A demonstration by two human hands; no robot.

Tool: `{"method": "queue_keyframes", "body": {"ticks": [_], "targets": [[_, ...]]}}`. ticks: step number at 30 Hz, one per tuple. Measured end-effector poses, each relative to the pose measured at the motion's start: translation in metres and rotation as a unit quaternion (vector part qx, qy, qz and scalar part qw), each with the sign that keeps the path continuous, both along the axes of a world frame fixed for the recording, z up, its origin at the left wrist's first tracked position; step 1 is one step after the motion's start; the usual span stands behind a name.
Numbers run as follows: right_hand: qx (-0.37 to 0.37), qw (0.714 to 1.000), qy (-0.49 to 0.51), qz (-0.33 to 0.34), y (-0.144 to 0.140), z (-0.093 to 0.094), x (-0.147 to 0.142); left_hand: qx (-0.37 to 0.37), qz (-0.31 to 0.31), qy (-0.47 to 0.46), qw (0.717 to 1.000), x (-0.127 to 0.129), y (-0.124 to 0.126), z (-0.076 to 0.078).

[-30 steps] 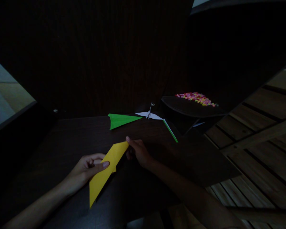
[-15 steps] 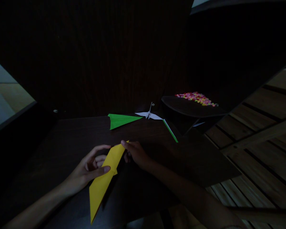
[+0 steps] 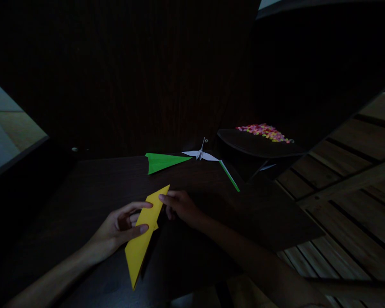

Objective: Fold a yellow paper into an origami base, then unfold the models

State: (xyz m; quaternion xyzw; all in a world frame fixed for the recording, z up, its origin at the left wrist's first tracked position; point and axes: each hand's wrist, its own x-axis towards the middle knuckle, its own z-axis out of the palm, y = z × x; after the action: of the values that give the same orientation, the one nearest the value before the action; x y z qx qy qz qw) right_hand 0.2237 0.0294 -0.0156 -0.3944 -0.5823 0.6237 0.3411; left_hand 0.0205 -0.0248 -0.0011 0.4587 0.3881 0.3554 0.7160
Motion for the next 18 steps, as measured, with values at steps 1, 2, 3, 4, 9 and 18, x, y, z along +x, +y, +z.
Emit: {"method": "queue_keyframes", "body": {"ticks": [1,2,3,4,9,18], "targets": [[0.005,1.000,0.002,0.012,-0.0002,0.0003,0.0000,0.002,0.005,-0.001,1.000,0.0002,0.0003,-0.0001],[0.009,1.000,0.007,0.022,-0.0003,0.0004,-0.0002,0.003,0.010,-0.002,1.000,0.0003,0.0005,-0.0002],[0.013,0.999,0.011,0.028,-0.0004,0.0003,-0.0004,0.005,0.014,-0.004,1.000,0.0005,0.0006,-0.0003],[0.014,0.999,0.015,0.033,-0.0005,0.0001,-0.0007,0.005,0.018,-0.005,1.000,0.0006,0.0005,-0.0004],[0.000,0.999,0.035,0.023,-0.0002,-0.0036,-0.0018,0.008,0.037,0.000,0.999,0.0015,-0.0007,0.0007],[-0.027,0.997,0.054,0.046,-0.0037,-0.0062,-0.0031,0.019,0.088,0.002,0.996,0.0032,0.0011,0.0051]]}}
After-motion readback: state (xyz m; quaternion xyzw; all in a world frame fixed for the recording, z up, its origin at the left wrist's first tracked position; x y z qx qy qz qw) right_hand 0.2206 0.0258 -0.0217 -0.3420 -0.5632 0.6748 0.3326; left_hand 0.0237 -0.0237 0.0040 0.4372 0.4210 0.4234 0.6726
